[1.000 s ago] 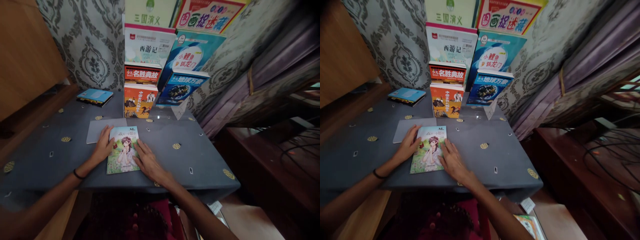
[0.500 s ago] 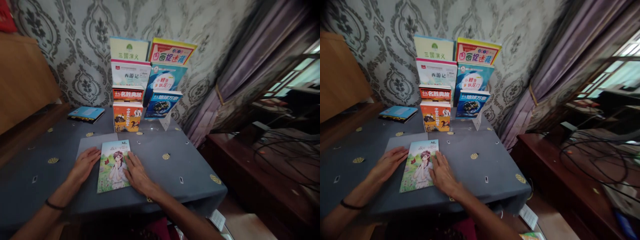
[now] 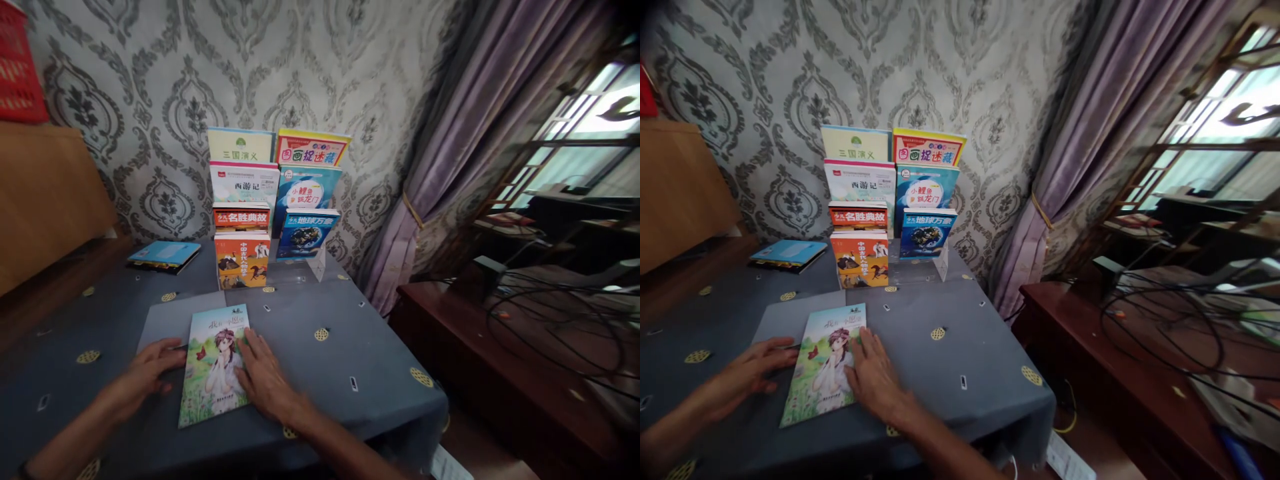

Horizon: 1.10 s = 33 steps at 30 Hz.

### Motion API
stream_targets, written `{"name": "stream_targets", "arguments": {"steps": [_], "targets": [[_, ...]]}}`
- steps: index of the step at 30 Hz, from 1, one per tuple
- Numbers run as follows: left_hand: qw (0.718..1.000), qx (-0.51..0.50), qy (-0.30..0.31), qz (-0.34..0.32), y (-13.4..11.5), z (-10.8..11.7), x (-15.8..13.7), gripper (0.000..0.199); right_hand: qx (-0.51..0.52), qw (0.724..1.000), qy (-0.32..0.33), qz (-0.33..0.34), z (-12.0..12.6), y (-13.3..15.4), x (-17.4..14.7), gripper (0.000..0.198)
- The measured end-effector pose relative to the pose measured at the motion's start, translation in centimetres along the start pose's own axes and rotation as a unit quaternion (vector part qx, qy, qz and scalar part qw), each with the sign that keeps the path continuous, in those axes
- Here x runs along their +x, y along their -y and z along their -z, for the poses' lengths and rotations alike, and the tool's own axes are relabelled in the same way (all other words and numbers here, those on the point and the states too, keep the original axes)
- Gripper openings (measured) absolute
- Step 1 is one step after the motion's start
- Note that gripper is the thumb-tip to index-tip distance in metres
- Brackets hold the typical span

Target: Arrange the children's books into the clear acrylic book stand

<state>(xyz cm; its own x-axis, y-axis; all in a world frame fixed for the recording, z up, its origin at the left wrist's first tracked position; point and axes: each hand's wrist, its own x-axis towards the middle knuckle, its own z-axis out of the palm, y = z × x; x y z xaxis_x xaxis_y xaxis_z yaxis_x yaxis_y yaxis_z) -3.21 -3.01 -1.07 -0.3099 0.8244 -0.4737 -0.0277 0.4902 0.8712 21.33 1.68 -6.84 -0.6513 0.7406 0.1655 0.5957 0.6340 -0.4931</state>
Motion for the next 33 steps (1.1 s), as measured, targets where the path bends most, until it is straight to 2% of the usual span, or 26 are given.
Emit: {"name": "stream_targets", "arguments": {"steps": [2,5,8,11,14,17,18,20,22,27,30,33], "targets": [[1.000,-0.003,0.019,0.009,0.0,-0.3,0.1,0.067,0.002,1.000,-0.007,0.002,-0.2,-0.1,-0.1,0.054],[0.997,-0.006,0.083,0.008,0.4,-1.3,0.4,0.058,0.016,1.000,-0.016,0.007,-0.5,-0.5,-0.3,0.053],[0.989,-0.027,0.144,-0.032,0.3,-2.2,0.2,0.053,0.061,0.997,-0.037,-0.003,-1.0,-1.5,-0.2,0.056],[0.980,-0.044,0.175,-0.083,-0.8,-2.8,-0.4,0.051,0.150,0.984,-0.094,-0.030,-1.2,-2.9,0.3,0.063],[0.969,-0.042,0.205,-0.129,-2.3,-3.4,-0.7,0.049,0.306,0.942,-0.132,-0.044,-0.5,-3.9,1.0,0.068],[0.958,-0.024,0.236,-0.163,-3.4,-4.0,-0.4,0.047,0.488,0.866,-0.102,-0.039,1.1,-4.5,1.3,0.062],[0.954,-0.015,0.246,-0.172,-3.6,-4.3,-0.3,0.046,0.519,0.847,-0.104,-0.046,1.8,-4.7,1.2,0.058],[0.944,0.009,0.264,-0.197,-4.1,-4.8,-0.2,0.047,0.539,0.831,-0.124,-0.059,3.6,-5.0,0.8,0.051],[0.931,0.041,0.281,-0.230,-4.9,-5.6,-0.2,0.046,0.528,0.835,-0.146,-0.050,5.6,-5.4,0.2,0.047],[0.900,0.112,0.281,-0.314,-7.0,-8.2,-0.3,0.041,0.452,0.870,-0.197,-0.001,9.8,-6.8,-1.5,0.042],[0.887,0.134,0.283,-0.340,-6.9,-9.8,0.6,0.043,0.404,0.887,-0.223,0.007,10.6,-7.7,-2.5,0.041],[0.887,0.138,0.273,-0.345,-6.1,-10.7,1.8,0.045,0.396,0.894,-0.209,0.011,10.5,-8.4,-3.1,0.040]]}}
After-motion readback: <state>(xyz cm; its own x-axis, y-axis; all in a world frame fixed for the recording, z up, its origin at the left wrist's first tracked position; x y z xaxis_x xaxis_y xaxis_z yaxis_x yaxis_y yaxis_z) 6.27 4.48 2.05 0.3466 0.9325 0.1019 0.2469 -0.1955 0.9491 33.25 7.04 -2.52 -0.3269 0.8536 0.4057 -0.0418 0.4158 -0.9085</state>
